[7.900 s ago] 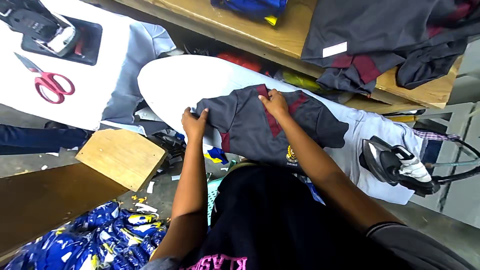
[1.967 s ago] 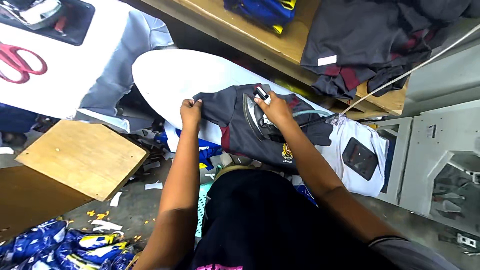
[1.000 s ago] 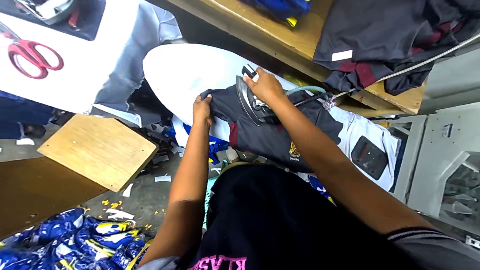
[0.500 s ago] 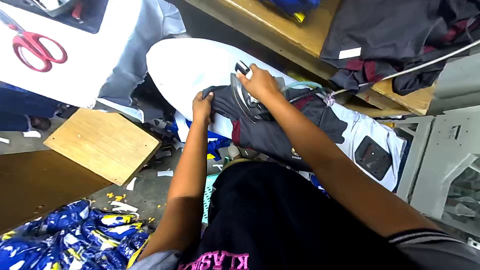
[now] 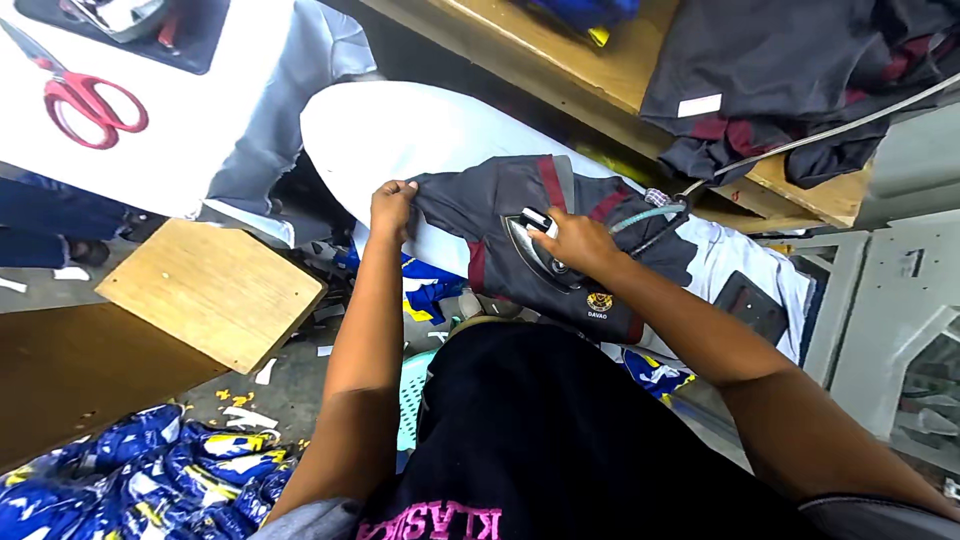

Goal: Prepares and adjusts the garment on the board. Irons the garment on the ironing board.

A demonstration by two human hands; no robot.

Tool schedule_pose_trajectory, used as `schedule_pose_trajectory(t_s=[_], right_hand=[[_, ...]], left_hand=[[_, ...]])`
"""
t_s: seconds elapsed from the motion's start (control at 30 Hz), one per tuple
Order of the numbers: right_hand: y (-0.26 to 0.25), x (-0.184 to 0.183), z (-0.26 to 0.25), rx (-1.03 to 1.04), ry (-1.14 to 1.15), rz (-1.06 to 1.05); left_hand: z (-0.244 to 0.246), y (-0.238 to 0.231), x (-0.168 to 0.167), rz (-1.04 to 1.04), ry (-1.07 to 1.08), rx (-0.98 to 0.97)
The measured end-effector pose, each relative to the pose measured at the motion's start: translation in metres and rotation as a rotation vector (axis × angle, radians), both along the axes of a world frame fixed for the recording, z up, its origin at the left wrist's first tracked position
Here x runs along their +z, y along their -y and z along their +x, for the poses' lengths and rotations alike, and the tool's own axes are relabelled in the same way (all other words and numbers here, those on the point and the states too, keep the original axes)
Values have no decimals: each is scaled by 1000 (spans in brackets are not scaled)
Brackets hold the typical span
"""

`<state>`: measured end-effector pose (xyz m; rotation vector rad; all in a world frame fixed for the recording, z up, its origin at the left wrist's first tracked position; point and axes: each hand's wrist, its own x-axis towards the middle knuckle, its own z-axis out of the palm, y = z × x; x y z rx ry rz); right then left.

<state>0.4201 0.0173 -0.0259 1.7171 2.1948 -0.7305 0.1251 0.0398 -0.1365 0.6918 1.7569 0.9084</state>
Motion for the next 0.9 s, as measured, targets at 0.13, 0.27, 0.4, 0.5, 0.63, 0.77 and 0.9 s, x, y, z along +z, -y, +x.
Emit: schedule_pose_trajectory(t_s=[0.13, 0.27, 0.4, 0.5, 0.63, 0.77, 0.9], right_hand=[[-13, 13, 4, -115, -19, -30], [-26, 11, -19, -135, -72, 19], [-55, 4, -58, -144, -84, 75], [-87, 8, -74, -241, -94, 94], [-102, 6, -83, -268, -106, 95], [-60, 4, -70, -110, -89, 46], [-13, -3, -53, 33, -49, 36]], left_hand=[[1, 2, 2, -25, 2, -19], [1, 3, 0, -11, -30, -66], [-4, 1, -4, -13, -42, -43], [-4, 1, -6, -13, -16, -24], [-6, 0, -8, -23, 14, 12], [-8, -1, -10, -20, 46, 22], [-9, -2, -10, -29, 44, 13]])
